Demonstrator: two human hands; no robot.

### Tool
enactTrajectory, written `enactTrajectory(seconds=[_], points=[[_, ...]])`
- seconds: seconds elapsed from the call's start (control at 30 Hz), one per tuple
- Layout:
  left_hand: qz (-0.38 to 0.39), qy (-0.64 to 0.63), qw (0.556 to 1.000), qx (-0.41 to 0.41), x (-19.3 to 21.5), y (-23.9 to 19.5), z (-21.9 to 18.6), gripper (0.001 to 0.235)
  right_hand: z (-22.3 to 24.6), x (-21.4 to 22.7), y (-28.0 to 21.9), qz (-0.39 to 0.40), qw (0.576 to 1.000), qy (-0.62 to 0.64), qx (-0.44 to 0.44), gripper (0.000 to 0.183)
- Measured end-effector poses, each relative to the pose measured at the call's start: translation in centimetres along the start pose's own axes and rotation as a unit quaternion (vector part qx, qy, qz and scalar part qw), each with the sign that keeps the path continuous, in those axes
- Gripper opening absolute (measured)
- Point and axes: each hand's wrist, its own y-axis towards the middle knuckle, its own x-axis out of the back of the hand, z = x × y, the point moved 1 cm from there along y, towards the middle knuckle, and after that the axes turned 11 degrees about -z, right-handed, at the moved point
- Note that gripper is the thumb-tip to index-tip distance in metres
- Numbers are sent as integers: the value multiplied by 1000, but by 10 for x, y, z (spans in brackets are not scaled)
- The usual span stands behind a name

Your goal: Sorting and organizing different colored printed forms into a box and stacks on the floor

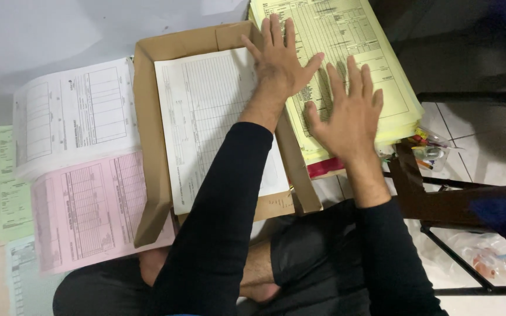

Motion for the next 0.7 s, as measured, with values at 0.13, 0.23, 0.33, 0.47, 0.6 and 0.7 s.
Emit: enactTrajectory(seconds=[0.13, 0.23, 0.33, 0.47, 0.6, 0.7], points=[[-21, 33, 999, -18, -3, 5, -4, 100, -3, -14, -1, 28, 999, 9, 19, 89], [-43, 74, 996, -2, -12, 14, -17, 100, -5, -20, -2, 47, 999, 11, 10, 105], [-79, 37, 996, 11, -22, 25, -31, 104, -8, -23, -3, 41, 998, -16, 36, 116], [-47, 12, 998, 26, -8, 12, -30, 94, -7, -24, -1, 55, 998, -5, 23, 116], [-6, -18, 1000, 25, -2, 11, -30, 93, -3, -15, 0, 64, 997, -13, 29, 115], [-20, -11, 999, 30, -6, 13, -34, 100, 1, -6, -1, 69, 997, 4, 23, 107]])
